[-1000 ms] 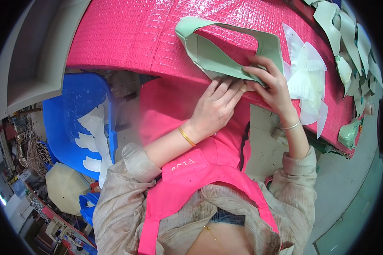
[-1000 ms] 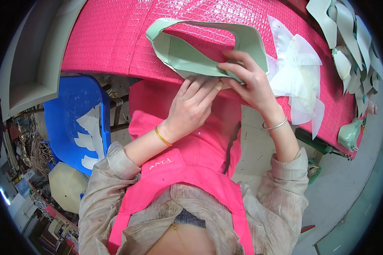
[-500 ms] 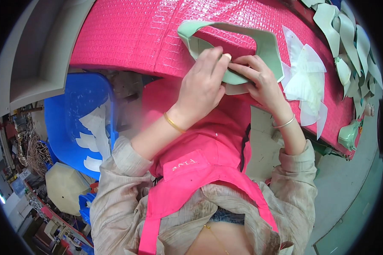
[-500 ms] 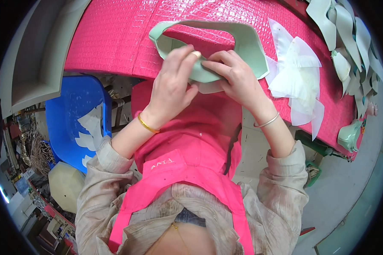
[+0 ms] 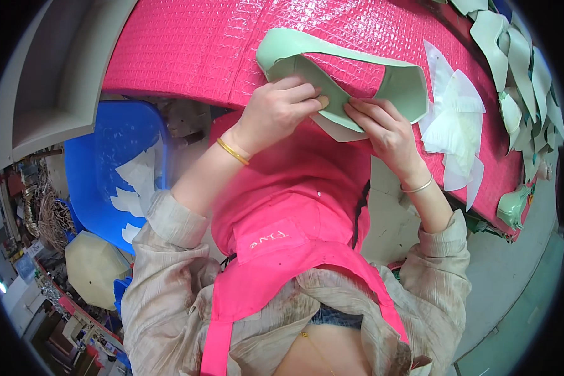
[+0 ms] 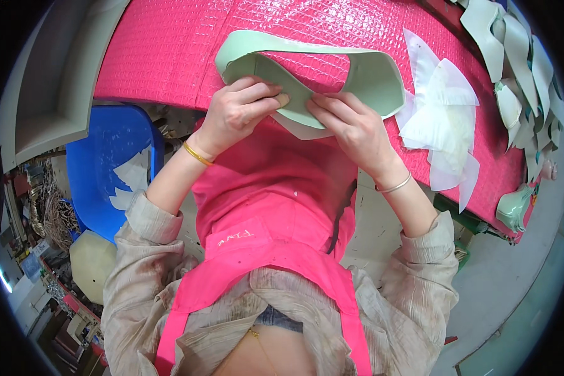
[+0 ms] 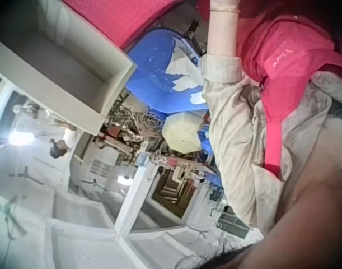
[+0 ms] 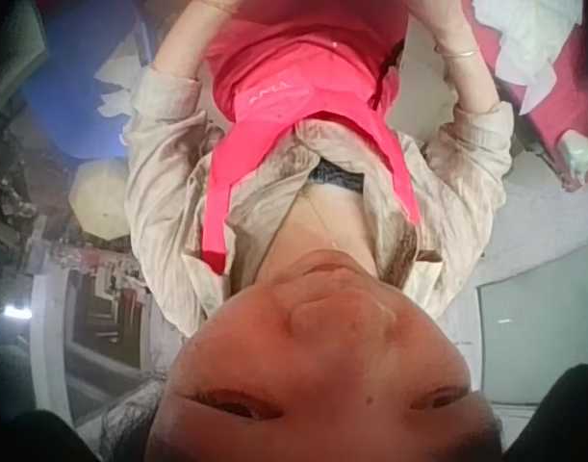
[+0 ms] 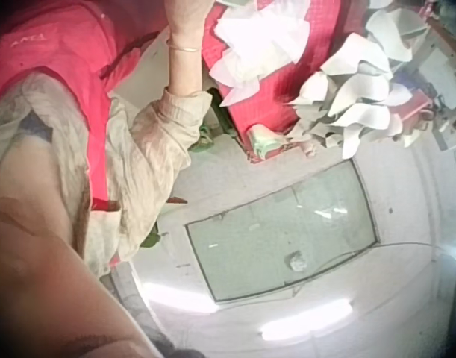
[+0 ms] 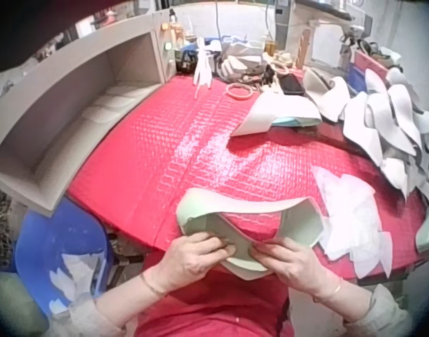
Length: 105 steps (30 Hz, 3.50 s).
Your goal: The person assembles shoe parts by hand, pressing a light green insole into a white shoe upper and smoothing the edges. They repeat this process with multiple units, then handle white paper cutouts, placing them into a blue bin. The person works at a pink textured table in a workshop setting.
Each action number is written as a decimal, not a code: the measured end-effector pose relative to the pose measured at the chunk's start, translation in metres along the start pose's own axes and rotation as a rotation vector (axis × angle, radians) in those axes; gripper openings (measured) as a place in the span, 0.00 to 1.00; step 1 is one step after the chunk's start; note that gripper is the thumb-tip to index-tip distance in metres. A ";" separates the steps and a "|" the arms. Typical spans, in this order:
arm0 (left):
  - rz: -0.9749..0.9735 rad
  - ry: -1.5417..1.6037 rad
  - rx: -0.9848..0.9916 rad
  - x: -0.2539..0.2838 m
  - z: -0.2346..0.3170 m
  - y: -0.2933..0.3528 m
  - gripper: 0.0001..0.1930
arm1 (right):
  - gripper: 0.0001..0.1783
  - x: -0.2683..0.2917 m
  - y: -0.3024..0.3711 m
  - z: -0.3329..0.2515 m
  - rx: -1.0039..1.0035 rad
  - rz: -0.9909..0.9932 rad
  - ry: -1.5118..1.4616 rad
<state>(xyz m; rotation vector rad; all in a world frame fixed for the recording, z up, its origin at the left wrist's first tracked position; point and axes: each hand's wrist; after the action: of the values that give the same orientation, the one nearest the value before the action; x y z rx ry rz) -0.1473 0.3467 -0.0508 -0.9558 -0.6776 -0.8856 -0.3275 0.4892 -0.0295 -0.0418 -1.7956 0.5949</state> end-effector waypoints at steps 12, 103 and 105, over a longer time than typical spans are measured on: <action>-0.194 -0.042 -0.378 0.040 -0.034 -0.005 0.13 | 0.21 0.023 0.022 -0.021 -0.233 -0.106 -0.129; -0.252 -0.036 0.400 0.046 -0.021 -0.038 0.17 | 0.06 0.158 0.043 -0.058 -0.538 -0.130 -0.216; 0.008 0.403 0.588 0.046 -0.032 -0.026 0.14 | 0.09 0.216 0.095 -0.051 -0.960 0.089 -0.043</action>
<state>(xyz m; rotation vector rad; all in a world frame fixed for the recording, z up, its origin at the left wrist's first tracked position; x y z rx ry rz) -0.1442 0.2952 -0.0168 -0.2424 -0.5369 -0.7760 -0.3750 0.6609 0.1328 -0.7641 -1.9755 -0.2534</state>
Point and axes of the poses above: each hand's wrist, its own y-axis away from the middle knuckle, its own x-axis out of the back of the hand, z = x × y, and after that the axes turned 6 degrees about x, right-handed
